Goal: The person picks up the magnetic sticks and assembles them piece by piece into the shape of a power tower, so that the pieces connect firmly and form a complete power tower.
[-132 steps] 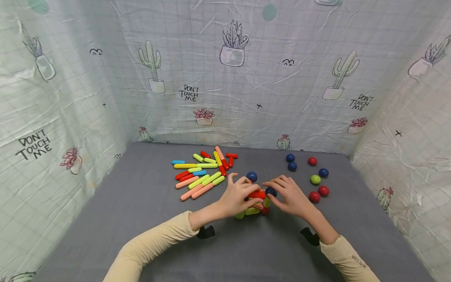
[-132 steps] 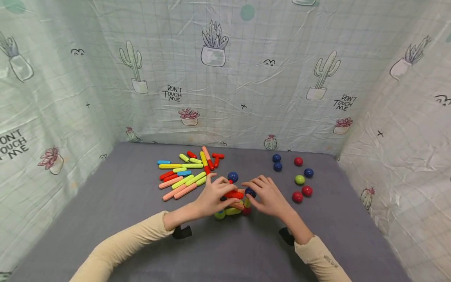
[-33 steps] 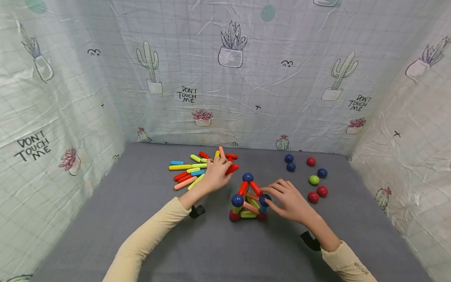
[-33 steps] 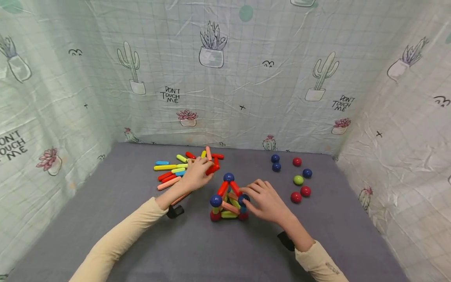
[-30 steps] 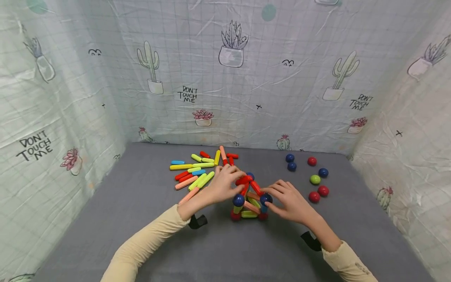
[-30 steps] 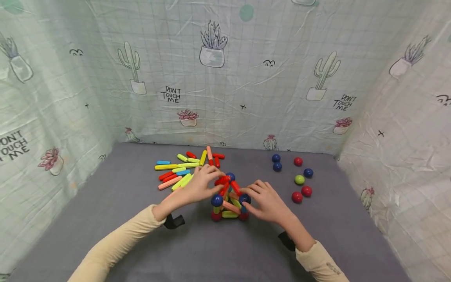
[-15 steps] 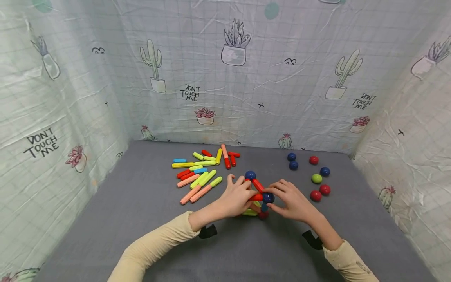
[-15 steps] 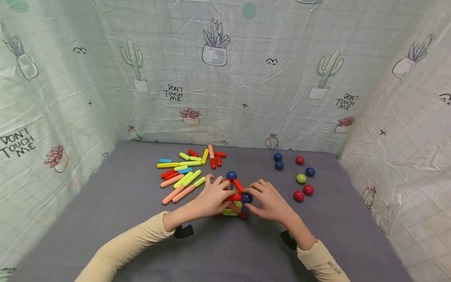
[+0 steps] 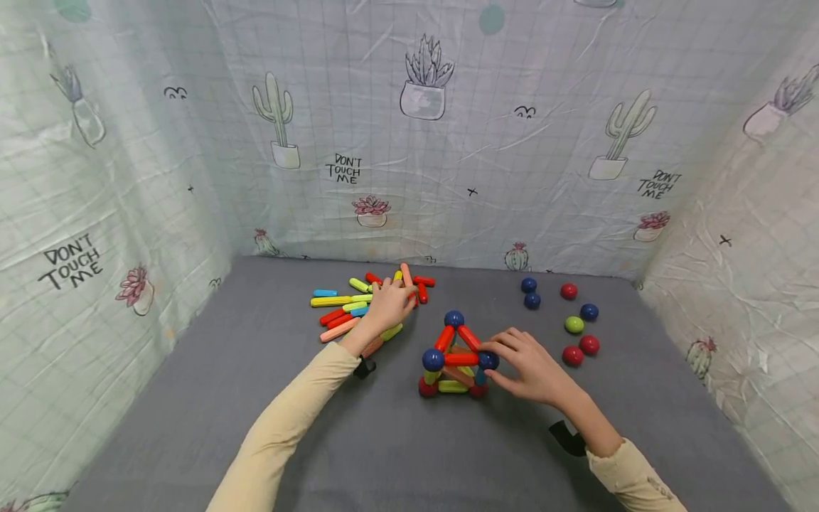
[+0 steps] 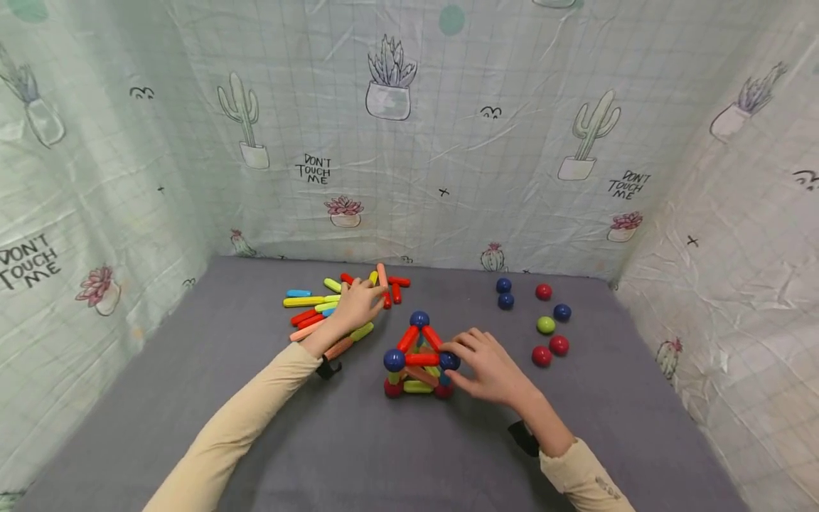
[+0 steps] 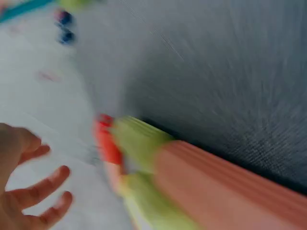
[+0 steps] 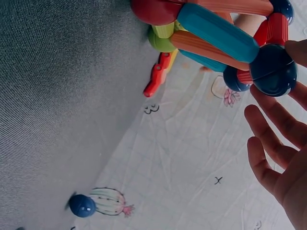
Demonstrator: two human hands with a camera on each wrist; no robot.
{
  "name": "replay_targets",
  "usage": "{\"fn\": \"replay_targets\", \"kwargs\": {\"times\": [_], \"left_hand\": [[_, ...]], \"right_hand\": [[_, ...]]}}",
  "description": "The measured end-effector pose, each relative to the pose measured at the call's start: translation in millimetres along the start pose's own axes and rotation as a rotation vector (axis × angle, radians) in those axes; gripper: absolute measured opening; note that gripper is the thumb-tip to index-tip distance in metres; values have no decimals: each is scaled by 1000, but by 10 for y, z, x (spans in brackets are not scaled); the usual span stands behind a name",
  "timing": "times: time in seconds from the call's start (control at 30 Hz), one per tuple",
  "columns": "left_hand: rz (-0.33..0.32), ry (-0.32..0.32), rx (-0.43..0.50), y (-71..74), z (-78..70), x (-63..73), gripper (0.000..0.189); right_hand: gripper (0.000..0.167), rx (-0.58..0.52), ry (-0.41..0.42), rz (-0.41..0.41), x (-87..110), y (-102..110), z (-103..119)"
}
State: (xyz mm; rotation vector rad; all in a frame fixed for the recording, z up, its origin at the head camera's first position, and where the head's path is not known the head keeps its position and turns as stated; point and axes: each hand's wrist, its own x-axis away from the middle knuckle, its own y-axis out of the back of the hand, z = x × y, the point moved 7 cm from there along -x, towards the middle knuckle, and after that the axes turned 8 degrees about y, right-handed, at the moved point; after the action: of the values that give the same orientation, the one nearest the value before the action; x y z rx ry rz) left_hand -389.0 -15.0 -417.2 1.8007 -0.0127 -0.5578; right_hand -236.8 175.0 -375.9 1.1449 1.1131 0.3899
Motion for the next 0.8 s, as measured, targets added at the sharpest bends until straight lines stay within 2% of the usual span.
{"fn": "replay_targets", "kwargs": {"times": [0.1, 0.13, 0.2, 0.27, 0.37, 0.47, 0.6, 0.63, 0.67, 0.73, 0.8], "left_hand": [[201, 44, -91, -372, 165, -121, 30], [245, 59, -110, -455, 193, -142, 30], [275, 77, -163, -556, 219, -170, 28], [235, 86, -240, -573, 213, -181, 25], [122, 93, -395, -519, 187, -173, 26], [36, 71, -529, -464, 149, -151, 25], [-52, 8, -609, -365, 99, -130, 20], [-54, 0, -629, -343, 97, -128, 21], [-57, -6, -634, -321, 98, -127, 20], [-59, -3, -569, -263, 102, -120, 20], [-31, 32, -398, -186, 101, -100, 27]], "right_hand": [[41, -13, -1, 10, 1, -18, 7], [40, -16, -2, 13, 2, -25, 9], [40, -19, -6, 19, 3, -36, 11], [40, -20, -13, 24, 5, -45, 13], [40, -24, -28, 27, 4, -49, 9], [39, -22, -33, 27, 0, -46, 6], [39, -10, -26, 18, -4, -33, 0], [39, -7, -23, 16, -3, -29, -1], [40, -6, -22, 13, -2, -25, -3], [40, -7, -23, 10, -1, -17, -3], [40, -8, -23, 10, 3, -14, -3]]}}
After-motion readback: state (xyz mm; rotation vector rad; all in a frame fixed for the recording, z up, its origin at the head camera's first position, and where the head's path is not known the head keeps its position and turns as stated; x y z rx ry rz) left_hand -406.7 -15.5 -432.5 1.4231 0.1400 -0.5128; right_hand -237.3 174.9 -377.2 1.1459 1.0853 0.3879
